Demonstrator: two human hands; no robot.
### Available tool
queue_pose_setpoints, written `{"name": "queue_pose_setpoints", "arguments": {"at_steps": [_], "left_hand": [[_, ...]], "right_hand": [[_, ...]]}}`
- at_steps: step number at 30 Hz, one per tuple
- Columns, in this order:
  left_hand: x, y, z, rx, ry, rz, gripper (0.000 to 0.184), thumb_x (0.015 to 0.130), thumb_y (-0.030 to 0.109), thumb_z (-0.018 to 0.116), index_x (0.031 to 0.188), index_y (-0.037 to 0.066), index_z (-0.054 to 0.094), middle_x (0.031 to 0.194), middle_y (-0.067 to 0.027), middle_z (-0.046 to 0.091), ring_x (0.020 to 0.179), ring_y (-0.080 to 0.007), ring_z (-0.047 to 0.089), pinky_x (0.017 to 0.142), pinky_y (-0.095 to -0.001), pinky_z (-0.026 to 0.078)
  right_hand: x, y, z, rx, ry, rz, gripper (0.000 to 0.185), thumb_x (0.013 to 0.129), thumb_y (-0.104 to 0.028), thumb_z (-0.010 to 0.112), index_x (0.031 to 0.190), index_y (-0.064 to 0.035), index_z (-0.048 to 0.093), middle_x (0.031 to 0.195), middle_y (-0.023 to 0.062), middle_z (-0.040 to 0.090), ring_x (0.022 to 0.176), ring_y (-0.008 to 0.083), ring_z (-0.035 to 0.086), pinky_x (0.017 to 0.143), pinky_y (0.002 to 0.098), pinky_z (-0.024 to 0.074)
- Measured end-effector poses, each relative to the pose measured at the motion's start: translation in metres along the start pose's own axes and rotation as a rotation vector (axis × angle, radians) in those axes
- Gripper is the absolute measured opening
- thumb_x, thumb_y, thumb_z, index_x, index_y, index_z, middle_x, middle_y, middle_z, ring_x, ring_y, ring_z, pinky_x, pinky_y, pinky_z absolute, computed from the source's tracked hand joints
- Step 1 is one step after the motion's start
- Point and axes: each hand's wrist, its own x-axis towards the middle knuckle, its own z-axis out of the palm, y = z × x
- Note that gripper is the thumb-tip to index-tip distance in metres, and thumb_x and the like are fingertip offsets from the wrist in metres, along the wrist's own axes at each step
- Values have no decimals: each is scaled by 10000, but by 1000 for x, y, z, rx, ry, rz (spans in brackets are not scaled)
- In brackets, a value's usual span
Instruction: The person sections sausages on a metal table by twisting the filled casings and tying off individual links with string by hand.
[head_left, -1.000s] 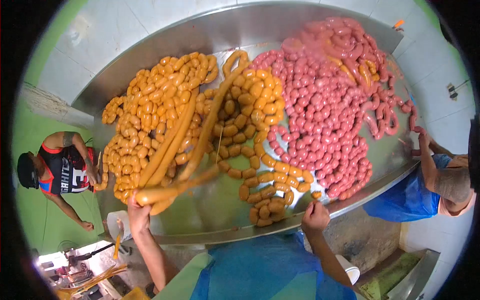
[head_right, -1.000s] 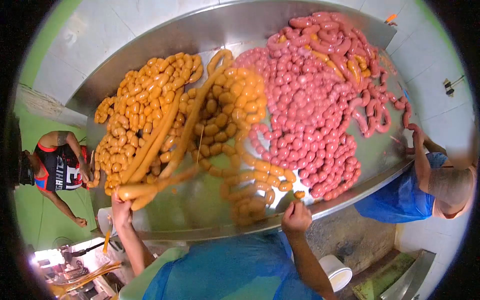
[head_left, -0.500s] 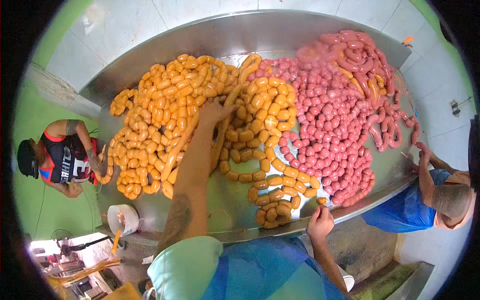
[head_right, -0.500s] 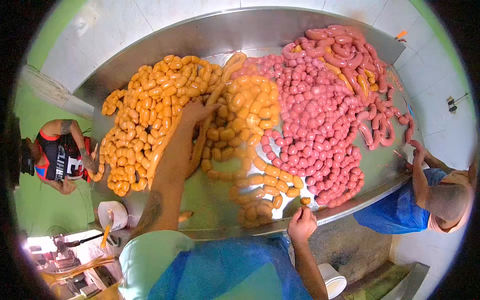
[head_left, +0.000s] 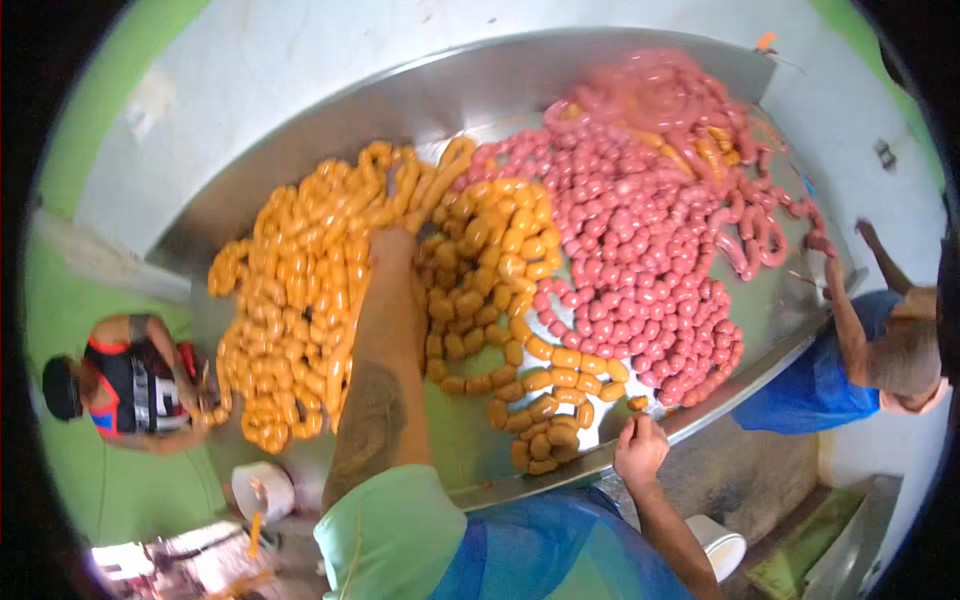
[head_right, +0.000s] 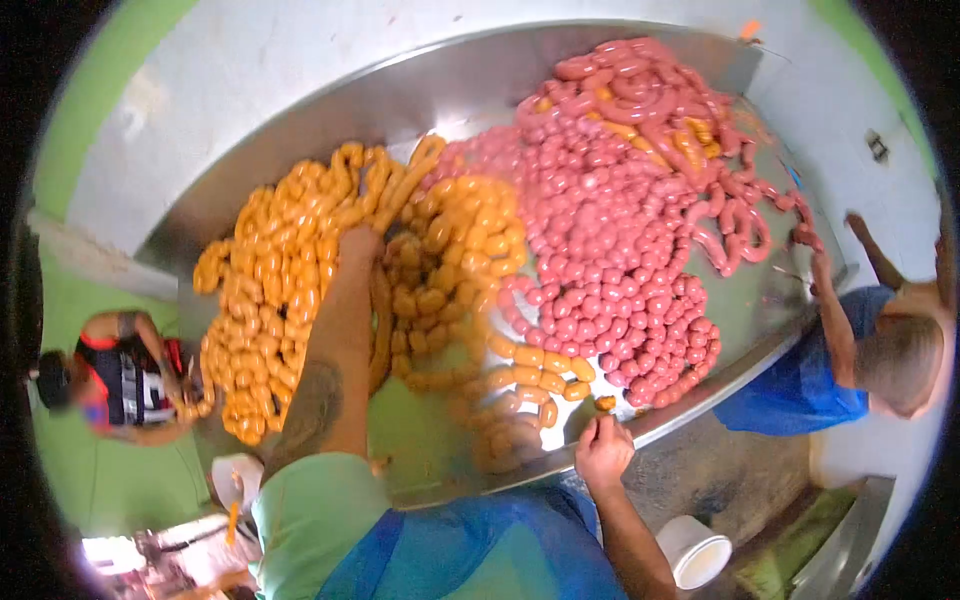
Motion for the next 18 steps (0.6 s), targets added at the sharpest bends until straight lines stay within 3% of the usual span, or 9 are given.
{"name": "queue_pose_setpoints", "arguments": {"at_steps": [2, 5, 6, 8, 9, 10, 12, 15, 18], "left_hand": [[-73, 38, -68, -174, 233, -409, 470, 854, 391, 594, 1196, 73, 648, 1274, -116, 620, 1128, -313, 615, 907, -493, 500], [-97, 28, -93, -267, -101, -365, 487, 847, 334, 610, 1248, 59, 609, 1320, -131, 582, 1162, -299, 591, 933, -521, 478], [-94, 22, -85, -260, -103, -368, 487, 847, 334, 610, 1248, 59, 609, 1320, -131, 582, 1162, -299, 591, 933, -521, 478], [-66, 6, -62, -231, -263, -221, 446, 833, 301, 611, 1200, 50, 640, 1237, -156, 628, 1100, -287, 626, 916, -476, 497], [-42, -6, -37, -287, -258, -125, 418, 785, 246, 655, 1141, 28, 667, 1119, -153, 671, 973, -250, 658, 845, -408, 519], [-28, -13, -28, -274, -234, -113, 418, 785, 246, 655, 1141, 28, 667, 1119, -153, 671, 973, -250, 658, 845, -408, 519], [-30, -21, -11, -913, -382, -21, 375, 740, 208, 703, 1050, -3, 686, 987, -118, 686, 838, -220, 648, 742, -363, 511], [-61, -6, 1, -1141, -310, 78, 335, 738, 117, 707, 1040, -18, 657, 912, -83, 660, 766, -173, 601, 677, -330, 488], [-156, 2, -77, -1389, -216, 114, 300, 780, 66, 664, 1065, -18, 628, 869, -56, 649, 740, -147, 587, 669, -285, 475]], "right_hand": [[2, 2, -2, 1, 37, 28, 72, 857, -126, 584, 848, -57, 569, 700, 162, 600, 643, 378, 581, 622, 498, 451], [0, 3, -5, -8, 41, 13, 82, 853, -133, 594, 848, -54, 571, 714, 161, 603, 650, 368, 589, 637, 488, 456], [0, 0, -7, -2, 42, 18, 84, 852, -132, 595, 845, -52, 570, 714, 159, 602, 652, 365, 590, 641, 485, 457], [-4, 1, -4, 34, 43, 17, 86, 851, -132, 596, 849, -50, 569, 714, 157, 603, 658, 363, 592, 645, 482, 459], [-3, 4, -4, 48, 49, 10, 89, 849, -132, 596, 853, -48, 567, 714, 155, 604, 663, 361, 594, 648, 480, 460], [-1, 4, -4, 62, 73, 23, 89, 849, -132, 596, 853, -48, 567, 714, 155, 604, 663, 361, 594, 648, 480, 460], [-4, 6, -5, 42, 70, 19, 93, 846, -132, 599, 868, -48, 565, 718, 155, 607, 678, 358, 600, 654, 480, 462], [-4, 4, -8, 54, 92, 44, 90, 848, -133, 591, 872, -50, 569, 725, 155, 612, 679, 356, 600, 659, 480, 462], [-5, 6, -8, 44, 71, 28, 89, 851, -136, 583, 868, -49, 573, 724, 152, 613, 679, 358, 597, 662, 479, 461]]}}
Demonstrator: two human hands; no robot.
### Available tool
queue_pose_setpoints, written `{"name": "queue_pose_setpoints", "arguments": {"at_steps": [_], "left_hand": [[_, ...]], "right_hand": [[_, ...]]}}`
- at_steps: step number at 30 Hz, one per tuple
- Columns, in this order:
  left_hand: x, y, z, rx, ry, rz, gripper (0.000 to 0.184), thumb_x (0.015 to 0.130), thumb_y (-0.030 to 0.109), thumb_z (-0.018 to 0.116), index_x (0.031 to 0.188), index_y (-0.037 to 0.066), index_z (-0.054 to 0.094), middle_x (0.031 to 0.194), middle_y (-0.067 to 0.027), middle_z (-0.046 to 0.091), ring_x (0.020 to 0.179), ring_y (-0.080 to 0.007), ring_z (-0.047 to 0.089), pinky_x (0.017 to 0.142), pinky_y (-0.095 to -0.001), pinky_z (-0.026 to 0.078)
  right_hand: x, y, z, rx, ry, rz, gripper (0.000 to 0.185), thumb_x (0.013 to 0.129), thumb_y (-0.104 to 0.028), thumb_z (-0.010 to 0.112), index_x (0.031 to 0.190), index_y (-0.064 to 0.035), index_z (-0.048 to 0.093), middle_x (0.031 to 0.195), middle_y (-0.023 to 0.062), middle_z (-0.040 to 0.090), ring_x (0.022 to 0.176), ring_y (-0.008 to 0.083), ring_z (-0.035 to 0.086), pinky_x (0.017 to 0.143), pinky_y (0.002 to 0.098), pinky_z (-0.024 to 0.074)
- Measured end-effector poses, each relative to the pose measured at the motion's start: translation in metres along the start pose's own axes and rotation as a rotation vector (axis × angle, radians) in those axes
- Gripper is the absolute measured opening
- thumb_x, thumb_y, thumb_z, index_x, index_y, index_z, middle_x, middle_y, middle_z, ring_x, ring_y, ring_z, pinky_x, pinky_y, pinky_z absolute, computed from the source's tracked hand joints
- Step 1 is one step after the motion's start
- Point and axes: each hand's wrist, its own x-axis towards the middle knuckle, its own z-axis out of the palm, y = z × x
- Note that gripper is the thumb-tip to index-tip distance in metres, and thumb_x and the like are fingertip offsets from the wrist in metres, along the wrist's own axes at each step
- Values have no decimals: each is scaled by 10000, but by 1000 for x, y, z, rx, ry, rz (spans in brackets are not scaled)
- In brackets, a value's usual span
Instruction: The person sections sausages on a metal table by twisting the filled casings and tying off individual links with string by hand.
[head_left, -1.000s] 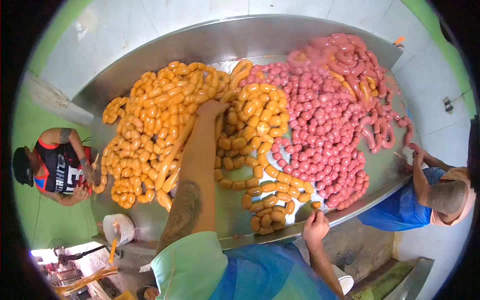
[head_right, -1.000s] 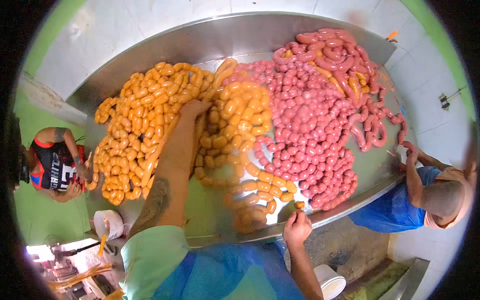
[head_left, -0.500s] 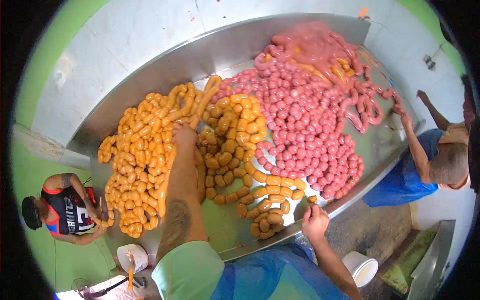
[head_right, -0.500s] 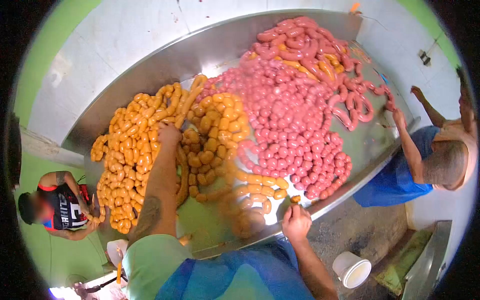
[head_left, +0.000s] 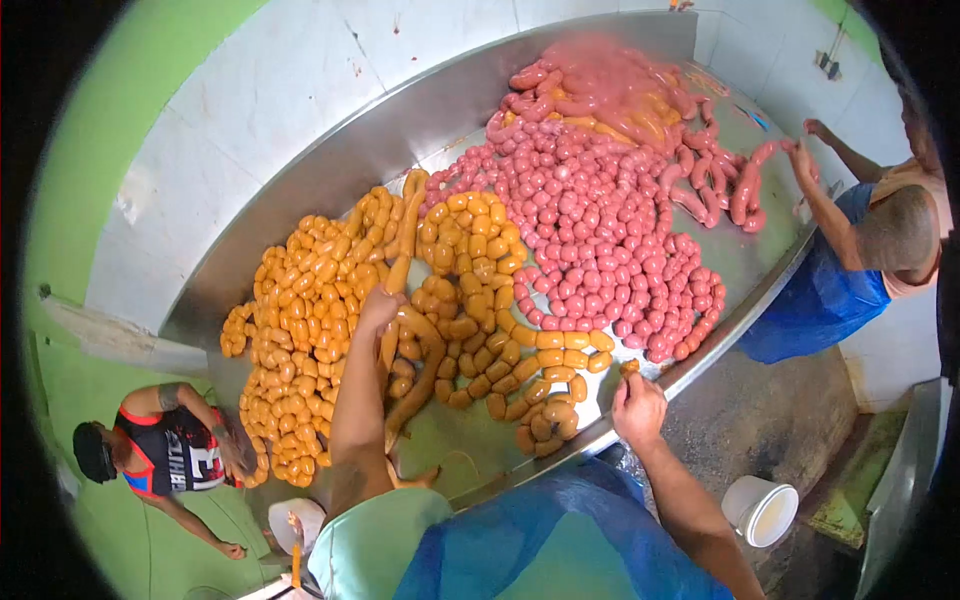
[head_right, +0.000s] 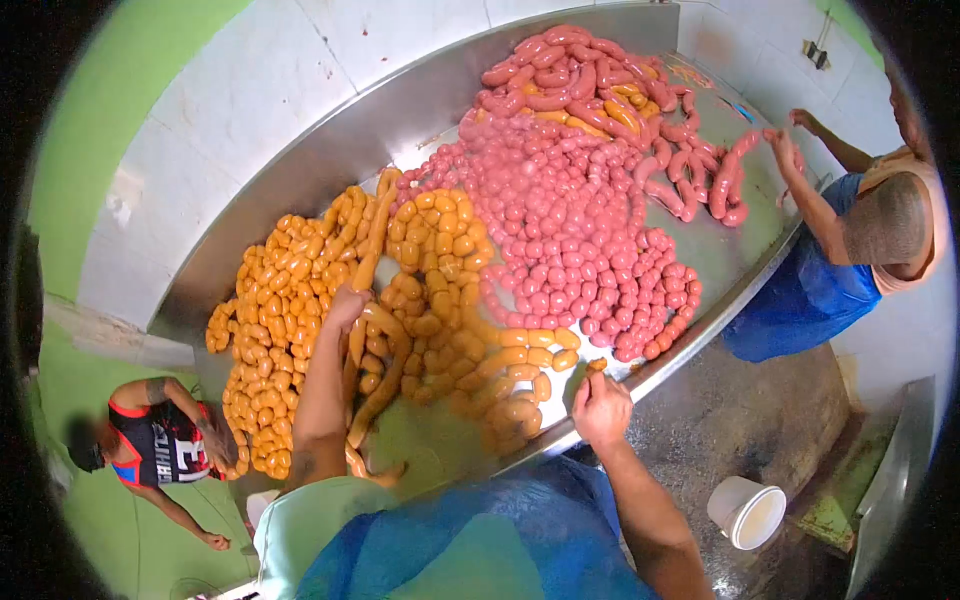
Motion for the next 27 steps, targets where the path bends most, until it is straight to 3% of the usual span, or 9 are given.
{"name": "queue_pose_setpoints", "arguments": {"at_steps": [10, 12, 15, 17, 19, 20, 22, 24, 27], "left_hand": [[-303, 17, -67, 244, -193, 12, 188, 732, 8, 665, 919, -8, 653, 806, -32, 652, 760, -118, 605, 713, -247, 480], [-349, -15, -96, -162, -281, -113, 183, 729, -6, 654, 912, -13, 642, 800, -24, 654, 761, -112, 612, 705, -248, 486], [-371, -58, -123, 95, -40, -363, 184, 757, -7, 646, 941, -18, 648, 798, -42, 674, 772, -159, 640, 736, -285, 500], [-358, -69, -119, 874, 202, -453, 260, 816, 109, 682, 1034, -27, 646, 917, -73, 692, 858, -162, 638, 795, -285, 497], [-306, -6, -75, 885, 429, -178, 268, 854, 101, 663, 1092, -20, 632, 999, -107, 686, 936, -170, 636, 821, -299, 498], [-254, -67, -74, 312, 435, 126, 281, 890, 133, 643, 1157, 49, 630, 1038, -114, 693, 945, -210, 664, 804, -337, 514], [-176, -23, -25, 37, 260, 344, 288, 892, 125, 648, 1154, 8, 622, 998, -105, 696, 888, -165, 661, 795, -277, 517], [-87, 3, 24, -562, 7, 12, 285, 937, 125, 596, 1141, -72, 568, 1063, -119, 663, 948, -233, 661, 852, -335, 553], [20, 7, 76, -1106, 316, -313, 305, 970, 174, 529, 1157, -65, 564, 1061, -141, 660, 992, -246, 652, 844, -345, 557]], "right_hand": [[-4, -1, 8, -42, -12, -33, 85, 855, -125, 584, 899, -53, 573, 732, 171, 615, 689, 381, 604, 662, 495, 464], [-5, -2, 10, -57, -42, -60, 80, 862, -124, 581, 901, -55, 573, 738, 169, 620, 693, 379, 605, 659, 494, 462], [-3, -7, 9, -38, -24, -53, 79, 869, -137, 580, 901, -65, 578, 733, 165, 624, 694, 374, 606, 660, 493, 456], [-5, -5, 10, -49, -44, -50, 81, 871, -140, 577, 903, -65, 580, 735, 167, 626, 697, 377, 606, 661, 494, 456], [-4, -8, 9, -70, -47, -37, 89, 877, -144, 568, 913, -65, 582, 754, 175, 633, 712, 386, 607, 669, 502, 457], [-4, -9, 9, -72, -40, -46, 89, 877, -144, 568, 913, -65, 582, 754, 175, 633, 712, 386, 607, 669, 502, 457], [-5, -8, 10, -61, -24, -22, 92, 878, -146, 567, 921, -66, 582, 766, 181, 634, 723, 391, 607, 678, 506, 460], [-6, -7, 9, -89, -14, -15, 102, 880, -149, 566, 933, -63, 584, 774, 184, 636, 732, 390, 611, 684, 508, 462], [-7, -1, 12, -56, -16, 0, 103, 878, -139, 568, 916, -45, 585, 762, 178, 633, 721, 378, 615, 674, 500, 468]]}}
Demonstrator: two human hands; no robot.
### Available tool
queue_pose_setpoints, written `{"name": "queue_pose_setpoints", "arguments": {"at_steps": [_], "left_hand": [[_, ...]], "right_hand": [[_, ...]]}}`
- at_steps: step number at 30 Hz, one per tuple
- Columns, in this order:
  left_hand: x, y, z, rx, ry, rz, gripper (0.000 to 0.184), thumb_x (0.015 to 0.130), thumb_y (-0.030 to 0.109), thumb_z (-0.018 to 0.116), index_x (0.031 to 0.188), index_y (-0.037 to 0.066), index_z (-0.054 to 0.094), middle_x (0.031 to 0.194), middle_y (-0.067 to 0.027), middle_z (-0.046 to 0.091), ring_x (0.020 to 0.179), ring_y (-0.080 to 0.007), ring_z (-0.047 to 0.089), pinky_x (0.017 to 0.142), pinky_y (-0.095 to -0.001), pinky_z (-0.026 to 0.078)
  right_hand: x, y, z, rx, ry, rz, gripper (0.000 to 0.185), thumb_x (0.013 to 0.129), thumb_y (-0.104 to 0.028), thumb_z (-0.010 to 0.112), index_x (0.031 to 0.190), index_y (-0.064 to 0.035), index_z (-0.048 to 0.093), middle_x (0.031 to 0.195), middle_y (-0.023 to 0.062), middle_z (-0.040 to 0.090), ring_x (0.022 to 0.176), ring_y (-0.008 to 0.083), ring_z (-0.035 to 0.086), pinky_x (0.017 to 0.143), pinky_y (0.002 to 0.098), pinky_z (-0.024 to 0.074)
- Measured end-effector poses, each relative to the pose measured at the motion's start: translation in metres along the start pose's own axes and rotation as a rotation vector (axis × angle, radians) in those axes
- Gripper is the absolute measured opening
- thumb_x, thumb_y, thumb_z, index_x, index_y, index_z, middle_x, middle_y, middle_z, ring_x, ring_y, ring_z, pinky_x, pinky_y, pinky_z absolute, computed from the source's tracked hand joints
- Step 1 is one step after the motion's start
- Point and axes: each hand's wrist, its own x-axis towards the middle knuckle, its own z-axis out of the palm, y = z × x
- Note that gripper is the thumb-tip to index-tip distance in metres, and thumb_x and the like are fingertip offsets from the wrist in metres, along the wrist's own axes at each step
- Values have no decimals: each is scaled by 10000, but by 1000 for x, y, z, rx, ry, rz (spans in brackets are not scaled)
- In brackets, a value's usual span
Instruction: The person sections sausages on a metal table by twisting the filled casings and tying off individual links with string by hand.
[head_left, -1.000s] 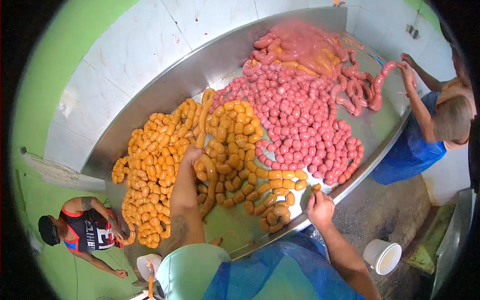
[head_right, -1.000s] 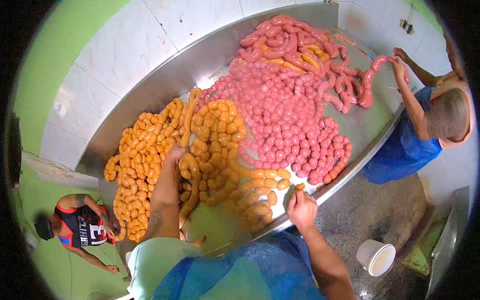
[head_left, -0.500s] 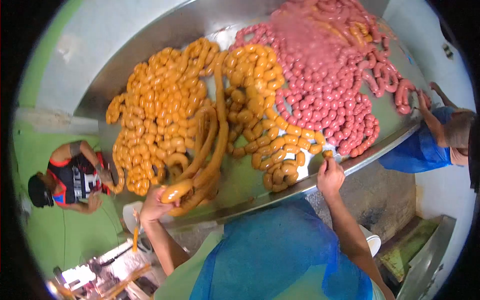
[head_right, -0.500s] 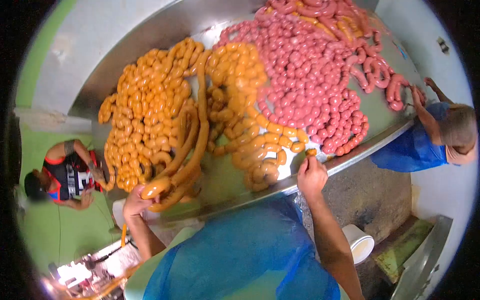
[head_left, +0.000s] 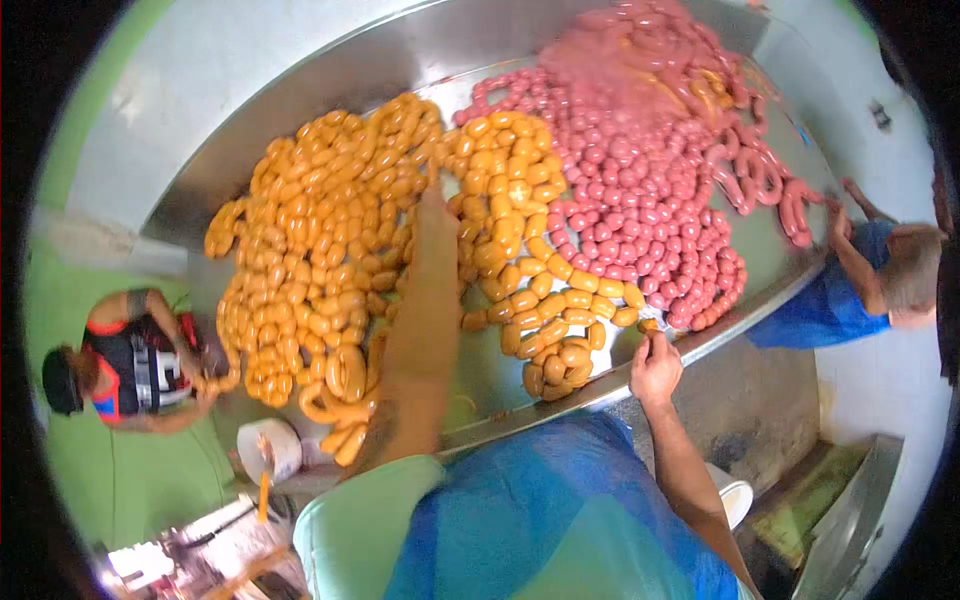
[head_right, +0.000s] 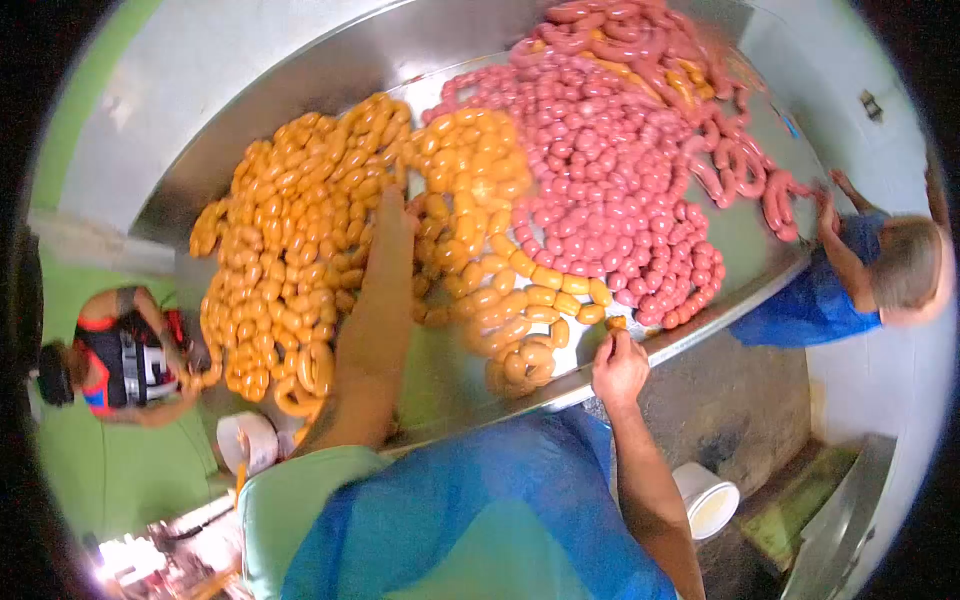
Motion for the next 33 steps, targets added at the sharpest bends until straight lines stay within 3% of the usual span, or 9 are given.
{"name": "queue_pose_setpoints", "arguments": {"at_steps": [4, 7, 13, 15, 18, 21, 27, 29, 33], "left_hand": [[29, 8, 45, 1259, 530, 162, 289, 955, 244, 506, 1152, 90, 651, 1161, -124, 662, 1057, -270, 636, 869, -428, 540], [40, 36, 48, 2429, -8, 250, 328, 905, 315, 590, 1157, 117, 660, 1199, -96, 639, 1099, -279, 616, 866, -408, 523], [-14, 24, 58, 47, 98, 340, 203, 856, 201, 570, 972, 49, 638, 896, -128, 670, 807, -283, 668, 662, -389, 560], [-29, 3, 29, 144, -202, 179, 216, 888, 230, 537, 962, 35, 595, 929, -127, 660, 752, -267, 651, 614, -426, 553], [-109, -56, -5, 285, -485, -334, 251, 895, 322, 639, 868, 77, 593, 708, -77, 602, 532, -210, 560, 499, -345, 483], [-179, -118, -45, 519, -690, -568, 204, 935, 264, 614, 950, 63, 584, 795, -76, 607, 602, -181, 578, 515, -285, 491], [-287, -117, -61, 243, -925, -798, 380, 974, 325, 574, 1242, 100, 428, 1132, -124, 545, 799, -239, 637, 540, -322, 539], [-299, -119, -62, 293, -876, -645, 343, 980, 333, 565, 1208, 97, 463, 1033, -102, 590, 699, -188, 619, 484, -277, 495], [-305, -133, -75, 570, -807, -496, 65, 887, 127, 549, 860, 73, 572, 757, -26, 581, 501, -84, 498, 378, -235, 363]], "right_hand": [[3, -7, -9, 38, 51, -27, 75, 856, -121, 585, 866, -46, 591, 736, 173, 623, 692, 378, 609, 668, 484, 477], [4, -6, -12, 26, 46, -5, 70, 836, -107, 587, 859, -41, 583, 731, 167, 619, 692, 366, 611, 669, 475, 481], [-2, 10, 3, 49, 117, 36, 62, 852, -124, 591, 860, -64, 602, 723, 164, 617, 660, 377, 595, 634, 489, 471], [-5, 15, 9, 54, 111, 61, 132, 903, -179, 572, 865, -61, 617, 746, 189, 621, 702, 408, 598, 637, 478, 480], [9, 20, -6, 901, 74, 459, 253, 993, -305, 530, 936, -69, 600, 767, 36, 633, 744, 161, 616, 719, 315, 481], [26, -2, -55, 1488, 277, 568, 133, 995, -170, 508, 1005, -46, 553, 870, 95, 640, 768, 218, 632, 760, 334, 501], [10, -49, -100, 1578, 133, 418, 117, 999, -154, 499, 1021, -43, 531, 872, 100, 629, 720, 214, 598, 756, 351, 514], [1, -99, -95, 1226, 468, 440, 128, 977, -150, 534, 1012, -29, 562, 902, 110, 632, 764, 235, 593, 755, 375, 520], [-15, -131, -77, 434, -242, -644, 201, 902, -11, 503, 1069, -5, 614, 947, 85, 603, 796, 207, 610, 720, 333, 522]]}}
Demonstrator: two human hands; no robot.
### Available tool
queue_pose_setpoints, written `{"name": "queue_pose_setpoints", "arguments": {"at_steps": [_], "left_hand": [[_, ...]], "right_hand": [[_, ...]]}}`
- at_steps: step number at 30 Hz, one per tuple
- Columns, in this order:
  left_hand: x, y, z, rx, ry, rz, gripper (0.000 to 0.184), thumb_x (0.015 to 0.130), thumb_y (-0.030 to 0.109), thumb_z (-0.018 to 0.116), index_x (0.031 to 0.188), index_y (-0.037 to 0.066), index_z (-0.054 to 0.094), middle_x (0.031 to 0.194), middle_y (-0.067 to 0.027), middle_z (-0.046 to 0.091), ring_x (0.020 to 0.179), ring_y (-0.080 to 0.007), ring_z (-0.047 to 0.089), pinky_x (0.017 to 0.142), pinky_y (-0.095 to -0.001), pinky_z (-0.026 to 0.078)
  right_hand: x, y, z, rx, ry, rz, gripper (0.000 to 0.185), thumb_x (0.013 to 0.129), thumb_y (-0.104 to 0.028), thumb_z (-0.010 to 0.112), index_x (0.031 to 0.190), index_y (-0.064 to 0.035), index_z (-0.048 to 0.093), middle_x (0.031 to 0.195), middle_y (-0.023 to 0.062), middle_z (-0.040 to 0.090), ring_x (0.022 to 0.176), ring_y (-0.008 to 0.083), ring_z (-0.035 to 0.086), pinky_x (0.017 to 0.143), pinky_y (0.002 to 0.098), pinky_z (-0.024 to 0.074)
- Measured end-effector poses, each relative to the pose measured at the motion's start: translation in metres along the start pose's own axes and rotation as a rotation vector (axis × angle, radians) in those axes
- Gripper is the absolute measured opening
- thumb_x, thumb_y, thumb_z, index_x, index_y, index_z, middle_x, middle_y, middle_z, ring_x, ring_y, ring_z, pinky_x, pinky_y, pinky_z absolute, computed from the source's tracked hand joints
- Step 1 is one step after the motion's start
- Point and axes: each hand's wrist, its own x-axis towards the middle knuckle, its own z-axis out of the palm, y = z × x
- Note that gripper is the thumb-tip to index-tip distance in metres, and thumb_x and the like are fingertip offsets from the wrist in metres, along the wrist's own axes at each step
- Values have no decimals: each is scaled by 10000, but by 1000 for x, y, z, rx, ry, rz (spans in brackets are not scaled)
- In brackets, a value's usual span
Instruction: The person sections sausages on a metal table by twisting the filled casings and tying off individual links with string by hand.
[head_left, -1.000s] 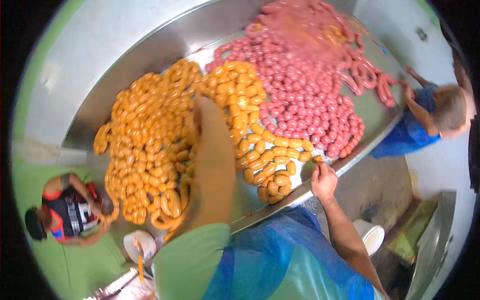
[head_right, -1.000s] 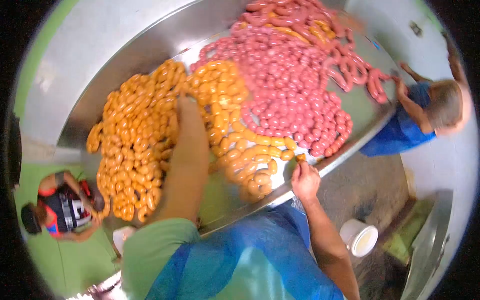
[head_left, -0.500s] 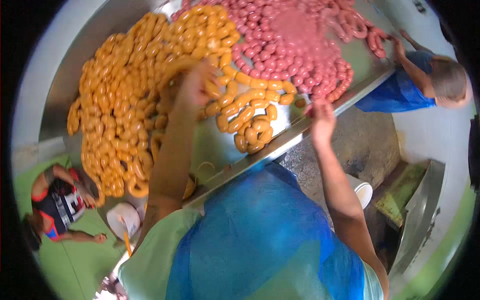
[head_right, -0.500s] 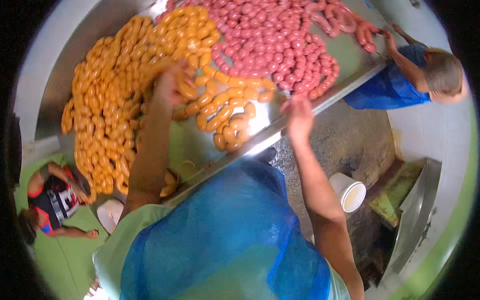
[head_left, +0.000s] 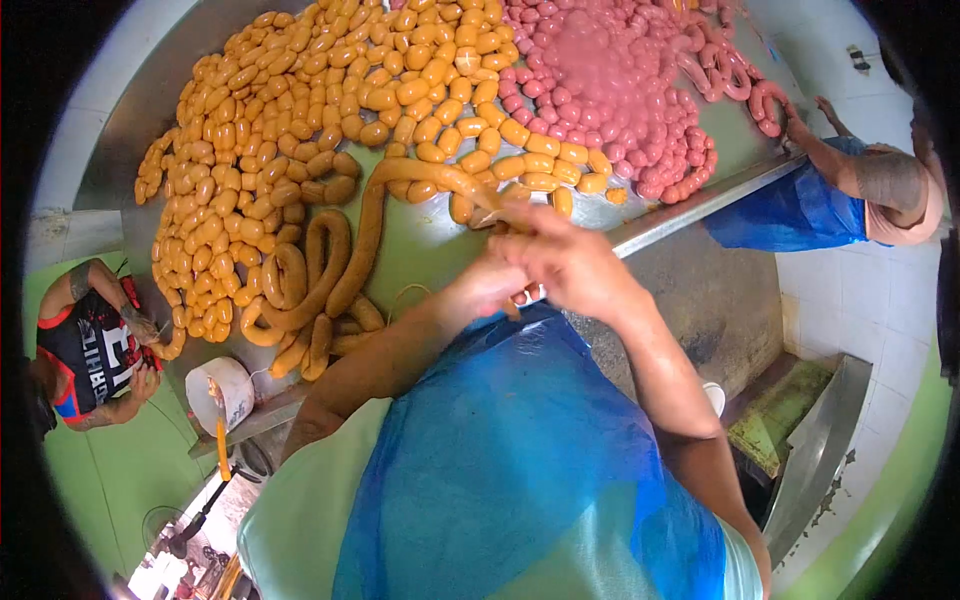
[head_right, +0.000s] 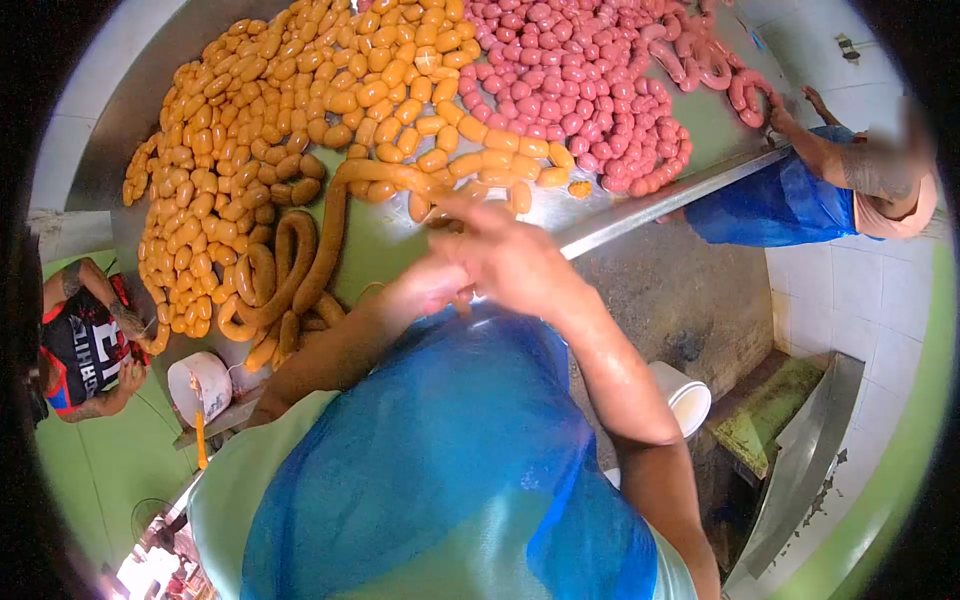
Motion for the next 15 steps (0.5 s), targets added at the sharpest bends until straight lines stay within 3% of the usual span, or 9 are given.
{"name": "queue_pose_setpoints", "arguments": {"at_steps": [1, 2, 4, 6, 8, 9, 10, 14, 15], "left_hand": [[12, -24, -11, 107, -62, 116, 65, 906, 144, 551, 916, 80, 554, 739, -17, 563, 491, -76, 478, 369, -234, 348], [21, -41, -19, 211, -124, 233, 88, 925, 161, 553, 971, 88, 537, 722, -7, 545, 481, -69, 459, 359, -233, 334], [12, -30, 4, 88, 135, 198, 190, 962, 225, 555, 1085, 117, 458, 688, 9, 504, 477, -54, 426, 348, -230, 306], [8, -28, 1, 66, 86, 233, 271, 989, 284, 545, 1151, 152, 372, 677, 15, 484, 477, -47, 408, 346, -224, 297], [22, -29, -7, -191, 11, 327, 196, 1005, 308, 518, 1034, 126, 451, 660, 21, 482, 474, -46, 400, 362, -222, 312], [12, -8, -7, -109, 59, 274, 253, 1023, 326, 480, 882, 117, 501, 633, 32, 471, 467, -50, 387, 403, -218, 336], [10, 7, -8, -64, 102, 239, 332, 1026, 340, 468, 783, 120, 519, 617, 40, 461, 462, -52, 377, 433, -224, 339], [18, 24, -36, -109, 51, 13, 336, 1005, 389, 502, 822, 109, 533, 595, 37, 434, 504, -39, 391, 443, -233, 312], [29, 11, -47, 85, 78, -3, 376, 991, 415, 516, 825, 80, 553, 599, 11, 461, 519, -65, 426, 452, -264, 343]], "right_hand": [[1, -3, 3, 42, -186, -107, 231, 897, 10, 484, 1086, 0, 617, 956, 76, 595, 778, 186, 611, 700, 313, 522], [-11, 1, 7, 62, -101, 16, 246, 864, 34, 495, 1069, -7, 626, 1009, 82, 603, 819, 191, 624, 736, 303, 521], [-30, 15, 7, 305, -16, 553, 239, 851, 47, 481, 1026, -2, 635, 1042, 83, 625, 865, 187, 634, 810, 288, 506], [-40, 34, 10, 626, -76, 895, 209, 879, 21, 500, 1044, -3, 627, 865, 60, 615, 769, 170, 614, 765, 267, 492], [-50, 48, 10, 784, -286, 871, 187, 903, -10, 492, 1043, -5, 615, 793, 41, 591, 718, 158, 591, 733, 266, 483], [-53, 54, 12, 935, -501, 839, 170, 926, -40, 483, 1042, -8, 603, 721, 23, 568, 668, 147, 568, 700, 265, 474], [-55, 58, 16, 934, -504, 837, 170, 926, -40, 483, 1042, -8, 603, 721, 23, 568, 668, 147, 568, 700, 265, 474], [-57, 79, 22, 1480, 657, 1263, 81, 922, -91, 502, 934, -53, 572, 705, 4, 530, 624, 124, 510, 621, 268, 439], [-58, 92, 26, 1371, 786, 1239, 76, 918, -90, 503, 924, -50, 569, 719, 7, 533, 639, 151, 524, 633, 294, 448]]}}
